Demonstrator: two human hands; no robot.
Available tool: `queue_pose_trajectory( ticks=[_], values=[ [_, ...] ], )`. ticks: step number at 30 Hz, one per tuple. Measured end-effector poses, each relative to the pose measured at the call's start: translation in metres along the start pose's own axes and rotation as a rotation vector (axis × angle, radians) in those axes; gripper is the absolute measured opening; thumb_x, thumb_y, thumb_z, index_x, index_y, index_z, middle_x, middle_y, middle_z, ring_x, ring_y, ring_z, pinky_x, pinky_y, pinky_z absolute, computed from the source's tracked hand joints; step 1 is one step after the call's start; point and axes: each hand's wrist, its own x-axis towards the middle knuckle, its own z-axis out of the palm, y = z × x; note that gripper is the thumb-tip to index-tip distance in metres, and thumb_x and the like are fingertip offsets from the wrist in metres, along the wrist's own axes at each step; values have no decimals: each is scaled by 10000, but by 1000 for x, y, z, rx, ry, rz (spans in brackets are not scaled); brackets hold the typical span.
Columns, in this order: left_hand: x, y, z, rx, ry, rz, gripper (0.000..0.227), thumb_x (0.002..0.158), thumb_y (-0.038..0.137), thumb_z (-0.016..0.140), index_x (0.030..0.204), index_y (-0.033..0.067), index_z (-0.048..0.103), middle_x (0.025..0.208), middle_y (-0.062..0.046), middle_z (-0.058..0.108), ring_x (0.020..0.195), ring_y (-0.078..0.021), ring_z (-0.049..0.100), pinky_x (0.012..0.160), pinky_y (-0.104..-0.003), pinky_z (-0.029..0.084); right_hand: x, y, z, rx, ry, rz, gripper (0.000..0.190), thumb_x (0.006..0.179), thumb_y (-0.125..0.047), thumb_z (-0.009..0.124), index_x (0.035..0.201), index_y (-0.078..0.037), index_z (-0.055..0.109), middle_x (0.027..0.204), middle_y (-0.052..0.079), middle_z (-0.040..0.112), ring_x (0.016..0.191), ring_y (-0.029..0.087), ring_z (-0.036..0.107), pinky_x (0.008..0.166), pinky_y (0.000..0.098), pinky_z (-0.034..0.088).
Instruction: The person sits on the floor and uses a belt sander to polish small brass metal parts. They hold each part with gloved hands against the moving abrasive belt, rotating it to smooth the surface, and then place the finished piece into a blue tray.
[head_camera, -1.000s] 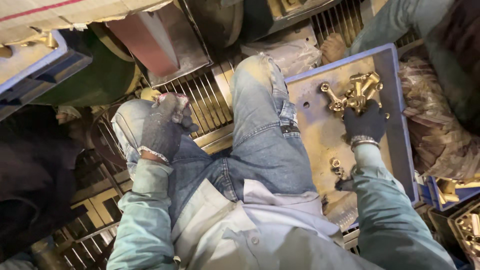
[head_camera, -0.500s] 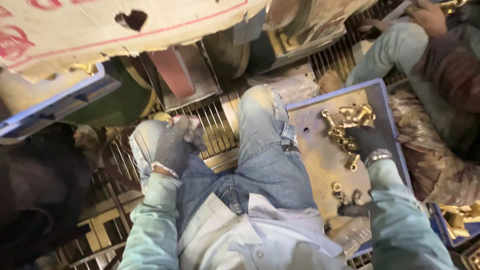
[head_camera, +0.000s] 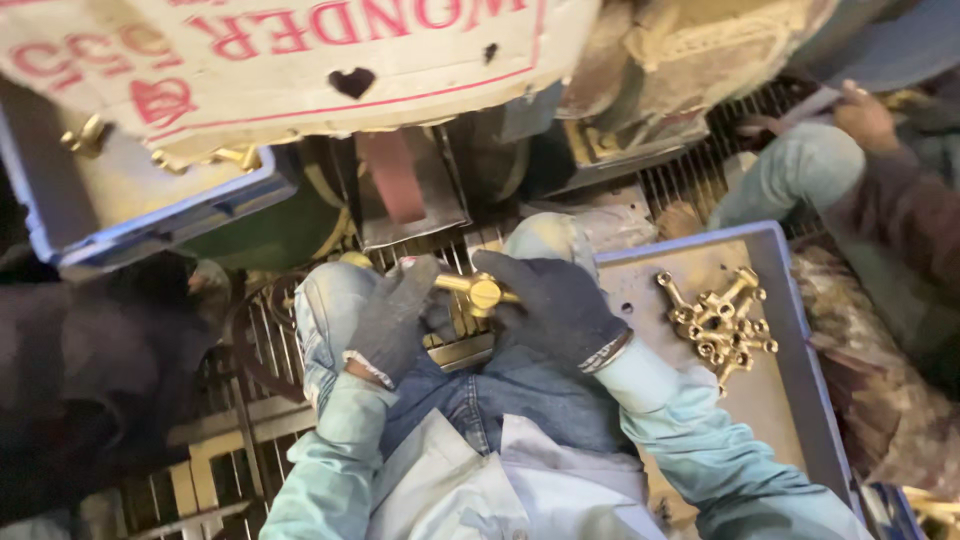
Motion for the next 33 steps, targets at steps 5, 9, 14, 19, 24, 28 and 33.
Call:
queue_pose_trajectory(
  ticks=[5, 9, 14, 19, 24, 28, 33],
  values=[
    [-26, -7, -21, -166, 121, 157, 338, 985, 357, 644, 1066, 28, 657, 779, -37, 581, 643, -128, 534, 574, -313, 497, 14, 2, 17, 260, 124, 49, 684, 769, -325, 851, 1342, -73, 577, 1013, 149, 717, 879, 274, 721, 749, 397, 577],
    [-21, -10, -26, -308, 203, 129, 340, 949, 384, 646, 1045, 59, 668, 755, -15, 559, 616, -125, 516, 556, -315, 490, 24, 31, 33, 1393, -250, 512, 331, 990, -204, 682, 1213, 33, 622, 884, 94, 641, 792, 220, 649, 815, 437, 591],
    [25, -7, -38, -192, 123, 154, 395, 946, 420, 695, 999, 43, 591, 763, -32, 578, 613, -156, 574, 554, -352, 545, 51, 65, 70, 1705, -53, 534, 354, 985, -253, 619, 1281, -67, 565, 1132, 78, 638, 949, 222, 662, 938, 459, 583],
    [75, -24, -37, -165, 234, 85, 565, 955, 584, 566, 993, 24, 629, 684, -54, 610, 519, -163, 594, 456, -341, 566, 66, 93, 93, 1691, -35, 613, 342, 1014, -280, 592, 1267, -54, 550, 1162, 114, 627, 1010, 248, 673, 934, 469, 586],
    [107, -34, -38, -241, 385, 81, 464, 972, 510, 566, 989, 48, 601, 662, -56, 561, 506, -166, 548, 419, -352, 532, 79, 98, 104, 1627, -17, 720, 272, 1014, -265, 594, 1203, -73, 549, 1082, 95, 624, 943, 250, 661, 866, 472, 605],
    [118, -38, -48, -150, 428, 42, 450, 996, 503, 501, 970, 67, 609, 656, -56, 571, 505, -153, 552, 433, -334, 535, 87, 87, 101, 1544, -4, 713, 255, 1037, -242, 592, 1187, -38, 572, 1023, 87, 629, 897, 214, 657, 836, 442, 625],
    [141, -51, -51, -332, 480, -61, 367, 989, 423, 496, 921, 75, 589, 647, -73, 568, 477, -186, 533, 421, -378, 522, 86, 70, 90, 1354, 49, 736, 210, 996, -174, 585, 1148, -28, 593, 943, 64, 620, 787, 168, 631, 717, 371, 595]
  ],
)
